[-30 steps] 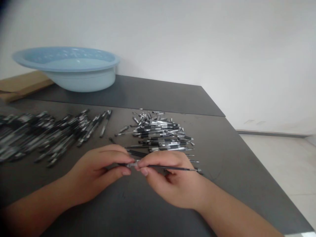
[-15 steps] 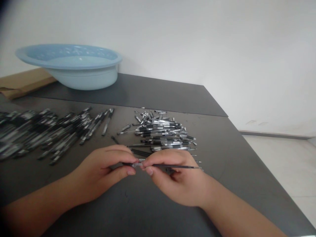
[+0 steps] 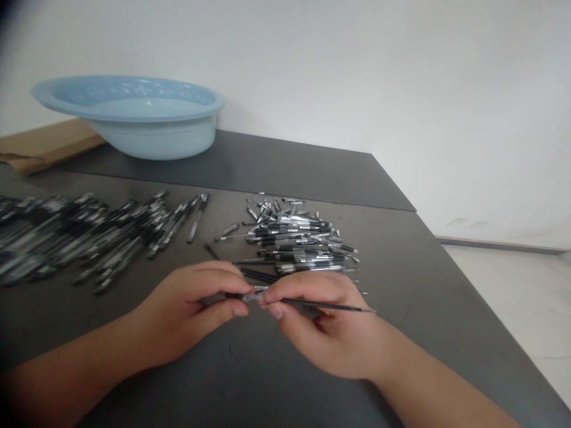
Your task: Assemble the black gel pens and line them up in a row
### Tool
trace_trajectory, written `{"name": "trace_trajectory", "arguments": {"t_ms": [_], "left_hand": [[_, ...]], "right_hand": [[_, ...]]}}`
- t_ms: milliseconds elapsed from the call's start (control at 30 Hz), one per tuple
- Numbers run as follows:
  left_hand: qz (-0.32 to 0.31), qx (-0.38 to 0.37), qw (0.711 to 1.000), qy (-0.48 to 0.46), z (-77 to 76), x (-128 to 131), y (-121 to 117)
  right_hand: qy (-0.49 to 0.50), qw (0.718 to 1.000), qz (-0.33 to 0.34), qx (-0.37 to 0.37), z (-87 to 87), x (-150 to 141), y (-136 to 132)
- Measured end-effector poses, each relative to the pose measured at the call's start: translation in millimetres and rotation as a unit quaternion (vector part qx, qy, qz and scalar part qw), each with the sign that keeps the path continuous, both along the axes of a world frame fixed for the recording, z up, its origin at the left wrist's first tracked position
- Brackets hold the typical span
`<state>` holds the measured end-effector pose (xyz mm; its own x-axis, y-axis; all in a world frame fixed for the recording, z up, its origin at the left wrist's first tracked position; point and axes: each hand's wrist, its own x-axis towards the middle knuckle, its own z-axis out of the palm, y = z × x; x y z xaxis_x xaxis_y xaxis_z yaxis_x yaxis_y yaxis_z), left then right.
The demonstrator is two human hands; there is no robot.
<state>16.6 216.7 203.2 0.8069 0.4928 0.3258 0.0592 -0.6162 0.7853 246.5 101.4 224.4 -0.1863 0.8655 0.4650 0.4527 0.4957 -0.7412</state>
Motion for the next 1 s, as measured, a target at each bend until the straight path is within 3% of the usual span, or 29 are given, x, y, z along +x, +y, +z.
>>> {"name": "trace_trajectory", "arguments": {"t_ms": [433, 1000], "left_hand": [[-0.011, 0.007, 1.0, 0.013, 0.2, 1.9, 1.4], [-0.009, -0.004, 1.0, 0.016, 1.1, 0.3, 2.1]], "right_hand": [[-0.014, 0.999, 0.039, -0.03, 2.2, 3.7, 2.8], [0.008, 1.0, 0.019, -0.014, 0.2, 1.7, 0.8]]}}
